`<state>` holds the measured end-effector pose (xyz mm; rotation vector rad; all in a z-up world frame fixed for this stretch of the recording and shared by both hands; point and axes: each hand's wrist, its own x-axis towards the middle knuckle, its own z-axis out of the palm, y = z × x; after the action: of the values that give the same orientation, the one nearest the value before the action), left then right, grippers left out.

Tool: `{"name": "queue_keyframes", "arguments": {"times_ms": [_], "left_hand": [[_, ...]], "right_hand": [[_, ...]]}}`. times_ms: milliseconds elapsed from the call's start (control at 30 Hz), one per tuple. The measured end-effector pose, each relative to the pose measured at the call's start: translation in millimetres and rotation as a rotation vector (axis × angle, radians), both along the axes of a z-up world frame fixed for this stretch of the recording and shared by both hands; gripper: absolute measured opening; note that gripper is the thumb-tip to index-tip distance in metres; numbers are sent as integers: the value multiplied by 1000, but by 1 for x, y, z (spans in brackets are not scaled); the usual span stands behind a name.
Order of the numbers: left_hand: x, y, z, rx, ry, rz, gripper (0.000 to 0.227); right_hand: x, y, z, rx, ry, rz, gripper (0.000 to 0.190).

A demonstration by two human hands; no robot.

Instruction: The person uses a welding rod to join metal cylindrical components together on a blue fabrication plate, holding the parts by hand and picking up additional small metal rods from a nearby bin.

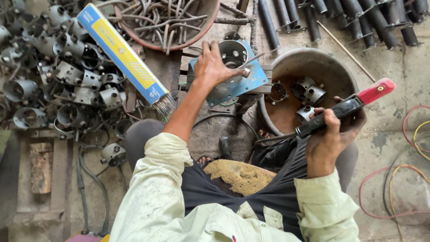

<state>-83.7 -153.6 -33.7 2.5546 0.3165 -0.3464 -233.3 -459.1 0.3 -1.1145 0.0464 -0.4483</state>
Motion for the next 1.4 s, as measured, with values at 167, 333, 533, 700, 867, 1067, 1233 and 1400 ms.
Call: {"name": "queue_keyframes", "arguments": {"times_ms": [167,333,533,700,867,1067,1233,1400], "left_hand": [[5,18,-12,-115,-55,-73,142],[17,47,-22,-414,-125,-18,113],[10,18,-7,-85,-125,-92,124],[25,14,-39,-67,-298,-61,50],[45,21,-69,-217,-319,0,29],[22,13,-24,-158,-300,-107,83],[4,-3,-2,-62,-13,-263,126],[6,15,-12,-54,-135,-361,123]], "right_hand": [[2,10,-24,-34,31,9,68],[2,-3,-35,25,100,-23,64],[5,-8,-40,-22,96,-8,63],[6,-7,-41,-32,90,-12,65],[8,-4,-40,-68,79,13,63],[8,-3,-40,-54,88,5,63],[6,1,-37,-51,120,-9,64],[-3,14,-41,-139,132,-15,70]]}}
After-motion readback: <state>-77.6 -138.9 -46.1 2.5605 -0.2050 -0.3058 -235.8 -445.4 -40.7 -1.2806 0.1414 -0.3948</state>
